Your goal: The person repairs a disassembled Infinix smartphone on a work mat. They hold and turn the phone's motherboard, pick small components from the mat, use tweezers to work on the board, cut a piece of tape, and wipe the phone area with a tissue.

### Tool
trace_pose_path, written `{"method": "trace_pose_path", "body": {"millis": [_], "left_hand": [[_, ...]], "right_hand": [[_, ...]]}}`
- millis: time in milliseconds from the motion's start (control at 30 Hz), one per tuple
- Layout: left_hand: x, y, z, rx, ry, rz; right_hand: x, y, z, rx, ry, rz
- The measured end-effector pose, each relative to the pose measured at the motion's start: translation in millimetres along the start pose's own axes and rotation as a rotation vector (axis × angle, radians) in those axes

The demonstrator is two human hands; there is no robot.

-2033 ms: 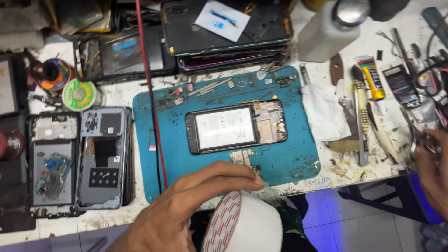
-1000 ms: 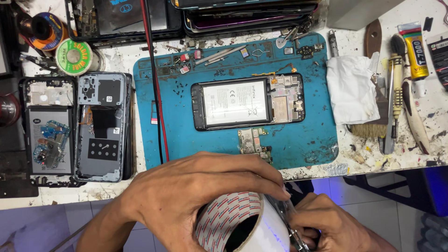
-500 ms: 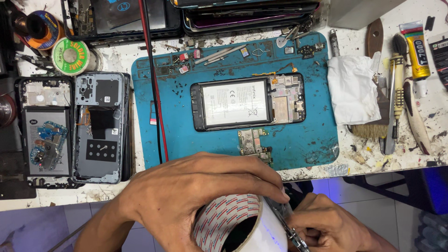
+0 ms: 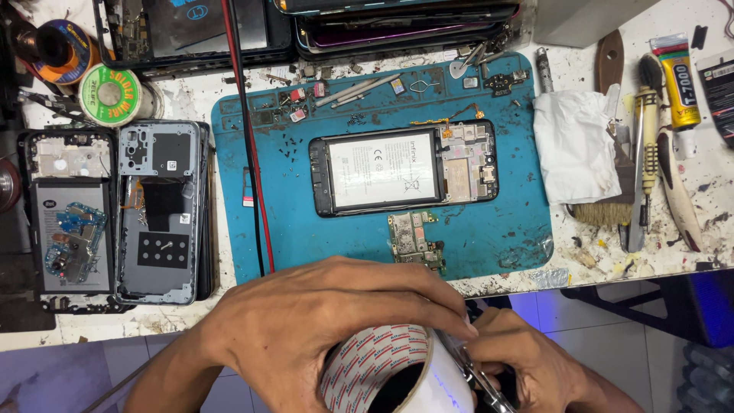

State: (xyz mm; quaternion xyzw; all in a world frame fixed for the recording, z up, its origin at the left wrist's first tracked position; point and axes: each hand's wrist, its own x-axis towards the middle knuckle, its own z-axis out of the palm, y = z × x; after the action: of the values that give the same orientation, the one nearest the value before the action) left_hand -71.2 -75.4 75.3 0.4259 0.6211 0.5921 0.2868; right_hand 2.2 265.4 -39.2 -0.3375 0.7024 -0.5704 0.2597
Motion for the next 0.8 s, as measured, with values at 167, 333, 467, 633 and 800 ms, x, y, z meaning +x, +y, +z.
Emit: {"method": "trace_pose_path", "body": {"millis": [167,333,467,633,800], "left_hand": [[2.1,-0.8,2.4,0.020,-0.008,0.003],[2.0,-0.6,1.2,0.026,-0.003,0.004],[0.1,-0.3,-0.2,0.023,-0.005,0.005],[-0.6,1.1,-1.0,0.002,-0.013,0.005],[-1.5,0.7,0.4,-0.008,-0.022,-0.008]], "right_hand": [[-2.0,6.6,0.4,0.038,-0.004,-0.057],[6.0,-1.4,-3.7,0.066,-0.076,-0.052],[8.4,-2.3,-1.7,0.066,0.057,-0.196],[5.9,4.2,1.7,0.105,0.001,-0.172],[6.0,10.2,0.2,0.161,-0.005,-0.216]]}}
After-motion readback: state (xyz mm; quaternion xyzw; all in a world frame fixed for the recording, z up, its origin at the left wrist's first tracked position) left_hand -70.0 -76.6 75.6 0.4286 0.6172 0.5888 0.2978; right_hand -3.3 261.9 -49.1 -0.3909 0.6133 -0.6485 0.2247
